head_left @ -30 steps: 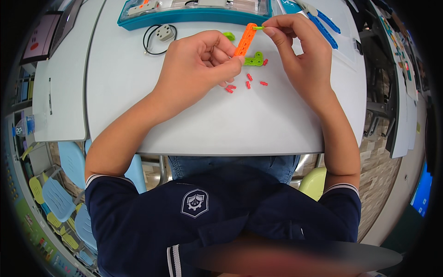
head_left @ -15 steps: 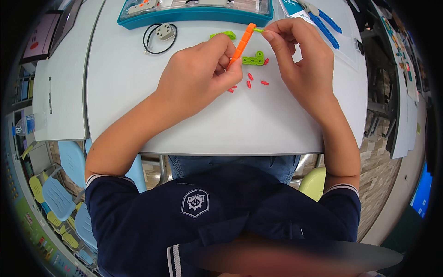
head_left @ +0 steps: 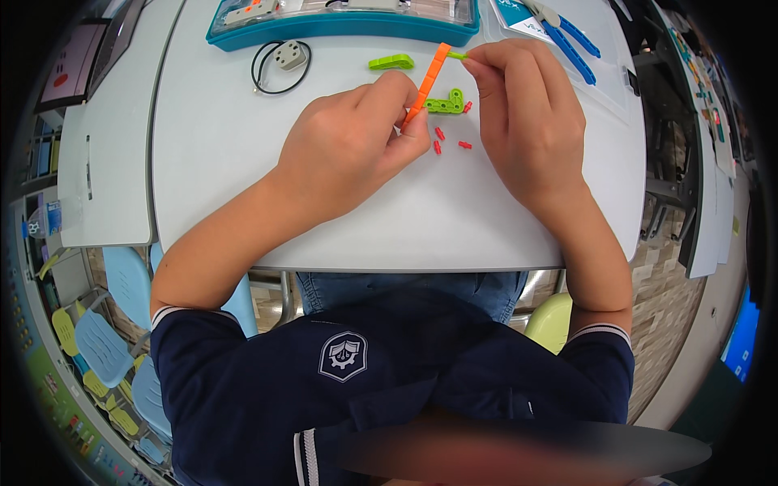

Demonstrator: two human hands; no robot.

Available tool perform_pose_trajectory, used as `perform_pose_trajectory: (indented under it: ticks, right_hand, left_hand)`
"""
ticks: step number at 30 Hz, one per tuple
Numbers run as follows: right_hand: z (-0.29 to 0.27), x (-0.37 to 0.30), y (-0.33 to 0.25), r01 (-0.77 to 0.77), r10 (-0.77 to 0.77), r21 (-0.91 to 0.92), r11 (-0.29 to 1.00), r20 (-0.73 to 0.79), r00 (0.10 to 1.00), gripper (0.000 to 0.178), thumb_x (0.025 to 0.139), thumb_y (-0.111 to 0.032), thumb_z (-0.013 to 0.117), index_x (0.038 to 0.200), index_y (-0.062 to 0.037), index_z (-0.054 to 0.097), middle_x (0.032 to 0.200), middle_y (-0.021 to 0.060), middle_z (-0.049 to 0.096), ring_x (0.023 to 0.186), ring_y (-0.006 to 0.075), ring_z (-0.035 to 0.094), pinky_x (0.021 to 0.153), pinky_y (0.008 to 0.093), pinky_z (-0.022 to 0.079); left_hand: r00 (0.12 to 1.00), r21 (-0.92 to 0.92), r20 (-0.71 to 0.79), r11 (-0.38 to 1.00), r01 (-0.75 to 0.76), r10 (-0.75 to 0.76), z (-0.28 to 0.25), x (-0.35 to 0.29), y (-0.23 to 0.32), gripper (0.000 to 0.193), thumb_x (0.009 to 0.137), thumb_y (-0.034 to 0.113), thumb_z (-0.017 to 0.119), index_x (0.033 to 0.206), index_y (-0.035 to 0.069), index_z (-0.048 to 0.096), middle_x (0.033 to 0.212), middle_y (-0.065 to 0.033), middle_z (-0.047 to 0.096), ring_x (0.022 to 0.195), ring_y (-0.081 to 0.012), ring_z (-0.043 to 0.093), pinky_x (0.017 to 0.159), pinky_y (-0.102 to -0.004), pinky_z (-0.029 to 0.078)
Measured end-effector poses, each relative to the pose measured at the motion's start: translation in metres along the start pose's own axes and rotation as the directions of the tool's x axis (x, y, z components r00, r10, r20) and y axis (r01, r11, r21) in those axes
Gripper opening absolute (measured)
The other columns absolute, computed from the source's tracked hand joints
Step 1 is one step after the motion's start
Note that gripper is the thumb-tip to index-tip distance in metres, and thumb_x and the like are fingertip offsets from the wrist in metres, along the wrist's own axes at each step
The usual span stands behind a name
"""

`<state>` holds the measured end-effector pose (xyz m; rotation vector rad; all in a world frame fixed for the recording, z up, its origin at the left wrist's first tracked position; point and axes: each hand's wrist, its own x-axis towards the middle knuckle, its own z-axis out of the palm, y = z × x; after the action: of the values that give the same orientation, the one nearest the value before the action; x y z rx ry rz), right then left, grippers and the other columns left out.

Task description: The person assembles small plastic pieces using a blue plastic tool to press and secure components together. They handle orange and green plastic parts and small red connectors, repeatedly joining and adjusting them on a white table.

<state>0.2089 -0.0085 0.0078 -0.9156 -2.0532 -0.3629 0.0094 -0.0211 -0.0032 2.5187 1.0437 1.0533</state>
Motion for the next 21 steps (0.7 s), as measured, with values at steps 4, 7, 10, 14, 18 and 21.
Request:
perform_pose_trajectory:
  ticks: [4, 7, 10, 14, 18, 21]
  right_hand:
    - [0.002, -0.002, -0.004, 0.020, -0.020, -0.042, 0.999, -0.013, 1.000, 0.016, 0.078, -0.001, 0.072, 0.089, -0.0013, 0.059, 0.081, 0.0089, 0.055, 0.072, 0.0249, 0.058, 0.062, 0.0337, 0.050]
    - [0.004, -0.002, -0.005, 0.038, -0.040, -0.063, 0.997, -0.024, 0.999, 0.016, 0.079, -0.001, 0.071, 0.089, -0.0011, 0.059, 0.081, 0.0091, 0.056, 0.072, 0.0251, 0.058, 0.063, 0.0339, 0.050]
    - [0.006, -0.001, -0.005, 0.019, -0.020, -0.034, 0.999, -0.034, 0.999, 0.015, 0.080, 0.000, 0.071, 0.089, -0.0011, 0.059, 0.080, 0.0089, 0.057, 0.071, 0.0250, 0.058, 0.062, 0.0337, 0.050]
    - [0.000, 0.000, -0.007, -0.195, 0.188, 0.167, 0.967, 0.056, 0.981, 0.011, 0.084, 0.001, 0.069, 0.089, -0.0009, 0.059, 0.078, 0.0091, 0.059, 0.068, 0.0255, 0.059, 0.059, 0.0338, 0.049]
    - [-0.008, 0.003, -0.007, -0.347, 0.315, 0.278, 0.896, 0.153, 0.937, 0.009, 0.087, 0.001, 0.067, 0.091, -0.0012, 0.060, 0.078, 0.0101, 0.061, 0.066, 0.0265, 0.060, 0.057, 0.0346, 0.049]
    - [-0.010, 0.003, -0.008, -0.352, 0.320, 0.252, 0.901, 0.160, 0.934, 0.011, 0.085, 0.001, 0.068, 0.089, -0.0009, 0.059, 0.078, 0.0102, 0.061, 0.067, 0.0264, 0.060, 0.058, 0.0345, 0.050]
  left_hand:
    - [1.000, 0.027, -0.011, 1.000, -0.015, 0.015, 0.000, -0.001, 0.001, 0.012, 0.084, 0.001, 0.072, 0.089, 0.002, 0.061, 0.068, -0.0017, 0.068, 0.056, -0.0078, 0.066, 0.052, -0.0205, 0.054]
    - [1.000, 0.042, -0.017, 0.999, -0.018, 0.019, 0.000, -0.001, 0.001, 0.013, 0.084, 0.001, 0.072, 0.089, 0.002, 0.060, 0.068, -0.0017, 0.067, 0.055, -0.0077, 0.066, 0.052, -0.0204, 0.054]
    - [0.999, 0.050, -0.023, 0.998, -0.026, 0.028, 0.000, -0.001, 0.001, 0.013, 0.084, 0.001, 0.072, 0.089, 0.002, 0.060, 0.067, -0.0015, 0.067, 0.055, -0.0078, 0.065, 0.051, -0.0204, 0.054]
    - [0.999, 0.069, -0.014, 0.997, -0.039, 0.040, 0.000, -0.001, 0.001, 0.014, 0.083, 0.002, 0.073, 0.088, 0.002, 0.060, 0.067, -0.0010, 0.067, 0.054, -0.0082, 0.065, 0.050, -0.0205, 0.053]
    - [0.994, 0.157, -0.022, 0.982, -0.104, 0.109, -0.001, -0.001, -0.001, 0.016, 0.081, 0.003, 0.074, 0.089, 0.004, 0.061, 0.066, -0.0006, 0.066, 0.052, -0.0094, 0.064, 0.048, -0.0211, 0.050]
    - [0.991, 0.186, -0.019, 0.974, -0.128, 0.134, -0.002, -0.001, -0.002, 0.017, 0.080, 0.003, 0.075, 0.090, 0.004, 0.061, 0.065, -0.0006, 0.066, 0.050, -0.0102, 0.063, 0.047, -0.0216, 0.049]
